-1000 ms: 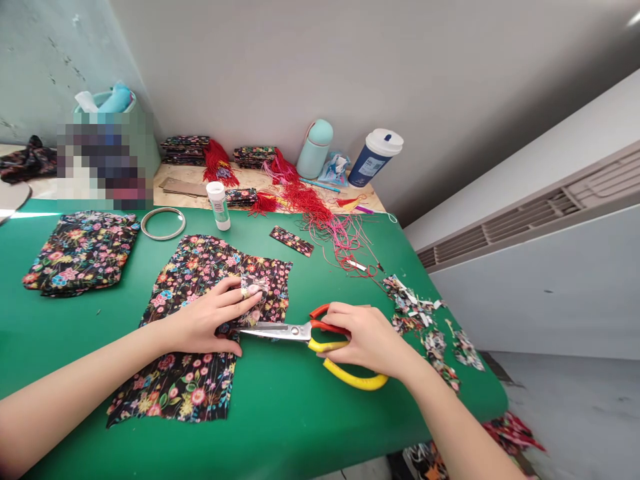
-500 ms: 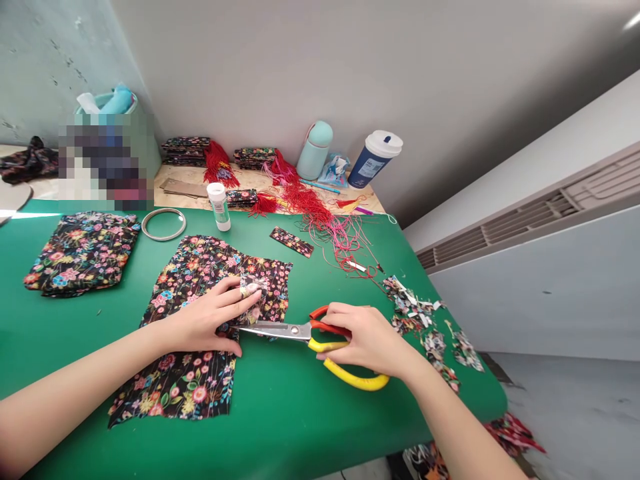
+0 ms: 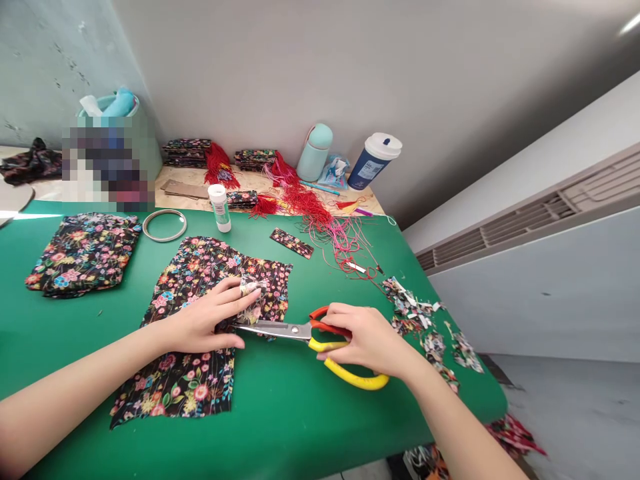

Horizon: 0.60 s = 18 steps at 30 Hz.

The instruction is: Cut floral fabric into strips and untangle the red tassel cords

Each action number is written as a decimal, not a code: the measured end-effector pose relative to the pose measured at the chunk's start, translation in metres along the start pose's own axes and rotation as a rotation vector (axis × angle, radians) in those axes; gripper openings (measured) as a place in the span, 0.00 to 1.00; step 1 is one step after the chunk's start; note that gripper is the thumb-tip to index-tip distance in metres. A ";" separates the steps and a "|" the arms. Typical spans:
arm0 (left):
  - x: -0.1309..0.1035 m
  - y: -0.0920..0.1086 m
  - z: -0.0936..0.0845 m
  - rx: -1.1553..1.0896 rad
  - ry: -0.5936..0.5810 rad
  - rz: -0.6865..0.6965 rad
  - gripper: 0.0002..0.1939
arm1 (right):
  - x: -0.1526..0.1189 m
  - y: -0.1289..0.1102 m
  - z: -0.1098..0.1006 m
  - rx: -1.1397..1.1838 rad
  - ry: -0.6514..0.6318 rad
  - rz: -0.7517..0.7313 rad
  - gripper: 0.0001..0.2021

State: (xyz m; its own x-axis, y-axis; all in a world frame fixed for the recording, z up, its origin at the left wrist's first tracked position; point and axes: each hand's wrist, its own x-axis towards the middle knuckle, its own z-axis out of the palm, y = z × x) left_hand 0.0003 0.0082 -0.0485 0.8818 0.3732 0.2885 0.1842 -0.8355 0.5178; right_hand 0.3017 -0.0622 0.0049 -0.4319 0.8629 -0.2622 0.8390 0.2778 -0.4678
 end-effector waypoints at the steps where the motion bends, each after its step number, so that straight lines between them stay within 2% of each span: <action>1: 0.000 0.000 -0.001 -0.031 0.007 -0.017 0.39 | 0.000 0.000 0.000 -0.001 0.004 0.001 0.10; 3: -0.002 0.000 -0.005 -0.089 0.021 -0.055 0.35 | -0.001 0.001 0.001 -0.004 0.012 0.005 0.10; 12: -0.011 -0.005 -0.016 -0.231 0.033 -0.222 0.33 | -0.002 0.007 0.005 0.006 0.053 -0.006 0.11; 18: -0.009 -0.006 -0.013 -0.246 0.052 -0.224 0.31 | -0.002 0.006 0.006 0.022 0.061 -0.011 0.11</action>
State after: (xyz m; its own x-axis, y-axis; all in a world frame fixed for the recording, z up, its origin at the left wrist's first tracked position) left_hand -0.0145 0.0152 -0.0440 0.8066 0.5619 0.1835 0.2545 -0.6103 0.7502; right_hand 0.3061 -0.0648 -0.0022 -0.4196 0.8843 -0.2048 0.8266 0.2790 -0.4888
